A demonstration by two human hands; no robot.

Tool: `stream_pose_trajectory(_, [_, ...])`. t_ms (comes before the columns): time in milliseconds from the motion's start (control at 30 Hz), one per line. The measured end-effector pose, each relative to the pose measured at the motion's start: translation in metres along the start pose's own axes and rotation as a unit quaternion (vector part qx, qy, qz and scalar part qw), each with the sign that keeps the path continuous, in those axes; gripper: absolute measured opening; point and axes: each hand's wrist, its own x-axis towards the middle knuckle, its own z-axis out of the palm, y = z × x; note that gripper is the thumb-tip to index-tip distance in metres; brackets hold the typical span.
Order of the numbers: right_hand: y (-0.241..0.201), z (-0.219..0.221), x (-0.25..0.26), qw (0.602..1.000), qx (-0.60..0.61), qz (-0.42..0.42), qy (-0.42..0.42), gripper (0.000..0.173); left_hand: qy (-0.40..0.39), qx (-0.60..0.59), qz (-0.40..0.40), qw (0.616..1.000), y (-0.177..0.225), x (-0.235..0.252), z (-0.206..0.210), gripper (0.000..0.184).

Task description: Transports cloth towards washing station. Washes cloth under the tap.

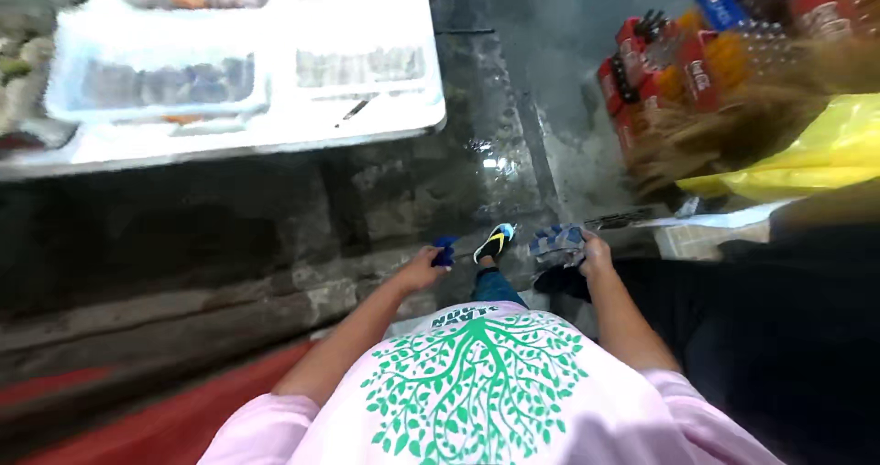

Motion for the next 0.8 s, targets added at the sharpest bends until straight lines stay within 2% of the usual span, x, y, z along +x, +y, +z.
stream_pose_trajectory(100, [-0.051,0.013,0.054,0.999,-0.042,0.005,0.016,0.040,-0.011,0.018,0.056,0.998,0.079,0.072,-0.040,0.063])
stream_pose_trajectory(200, [-0.110,0.029,0.097,0.996,-0.086,0.006,0.000,0.040,-0.037,0.017,0.087,0.995,0.159,0.122,-0.083,0.062])
stream_pose_trajectory(367, [-0.174,0.038,0.146,0.993,-0.114,0.008,-0.010,0.038,-0.031,-0.034,0.131,0.990,0.235,0.204,-0.133,0.063])
stream_pose_trajectory(533, [-0.227,0.048,0.166,0.998,-0.063,0.007,0.004,0.035,-0.012,-0.063,0.132,0.989,0.286,0.255,-0.179,0.063])
stream_pose_trajectory(667, [-0.269,0.068,0.189,0.998,-0.056,-0.019,-0.011,0.034,0.053,-0.052,0.165,0.984,0.297,0.314,-0.214,0.067])
stream_pose_trajectory(800, [-0.317,0.099,0.213,0.998,-0.041,-0.028,-0.028,0.031,0.088,-0.086,0.152,0.981,0.296,0.365,-0.253,0.067])
